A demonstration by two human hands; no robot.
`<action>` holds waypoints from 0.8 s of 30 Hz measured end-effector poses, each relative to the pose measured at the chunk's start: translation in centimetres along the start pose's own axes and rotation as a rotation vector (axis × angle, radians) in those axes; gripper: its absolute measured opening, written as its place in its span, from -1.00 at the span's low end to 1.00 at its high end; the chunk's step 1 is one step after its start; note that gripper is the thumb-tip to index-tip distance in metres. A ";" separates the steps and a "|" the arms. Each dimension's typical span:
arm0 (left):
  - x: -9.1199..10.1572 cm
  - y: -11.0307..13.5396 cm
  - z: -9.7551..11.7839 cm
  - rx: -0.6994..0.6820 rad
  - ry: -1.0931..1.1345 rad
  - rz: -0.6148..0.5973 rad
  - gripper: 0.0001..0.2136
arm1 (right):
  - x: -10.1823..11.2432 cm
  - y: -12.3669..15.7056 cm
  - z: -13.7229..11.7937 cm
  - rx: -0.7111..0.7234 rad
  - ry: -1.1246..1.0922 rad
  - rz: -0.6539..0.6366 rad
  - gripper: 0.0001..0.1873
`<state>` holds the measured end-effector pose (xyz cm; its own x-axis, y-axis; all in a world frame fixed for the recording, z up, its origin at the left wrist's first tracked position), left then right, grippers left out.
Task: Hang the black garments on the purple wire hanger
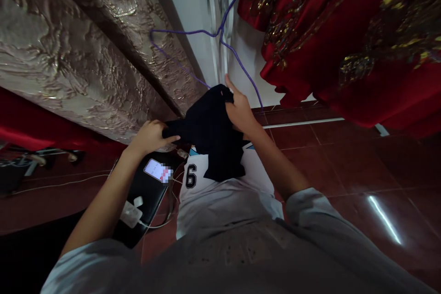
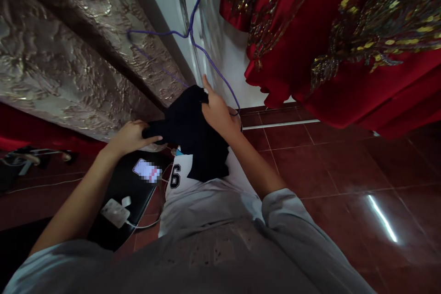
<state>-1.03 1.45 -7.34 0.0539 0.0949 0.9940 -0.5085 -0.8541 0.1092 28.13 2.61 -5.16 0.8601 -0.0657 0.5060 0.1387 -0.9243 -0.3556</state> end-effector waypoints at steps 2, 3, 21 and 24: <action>-0.3 0.5 -0.4 0.029 0.039 0.007 -0.41 | 0.6 -0.4 1.8 -0.079 0.045 0.031 -0.73; -0.2 0.7 -0.7 0.040 0.065 0.021 -0.42 | 1.1 -0.3 2.2 -0.104 0.084 0.032 -0.80; 9.5 -1.8 1.1 0.065 0.440 0.653 -0.84 | 11.6 3.5 0.9 -0.213 0.342 0.283 -0.55; 9.4 -1.2 2.1 -0.035 0.354 0.578 -0.80 | 10.9 3.5 2.6 -0.220 0.317 0.293 -0.54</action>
<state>1.86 2.30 1.89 -0.5167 -0.2055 0.8311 -0.3983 -0.8016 -0.4459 39.29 -0.41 -2.92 0.6504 -0.4147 0.6364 -0.2233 -0.9052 -0.3616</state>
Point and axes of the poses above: each hand's wrist, its own y-axis away from the middle knuckle, its own x-axis out of the back of the hand, z = x × y, the point moved 5 cm from there along -y, towards the middle knuckle, and after that the axes turned 2 degrees about y, right-handed, at the moved point
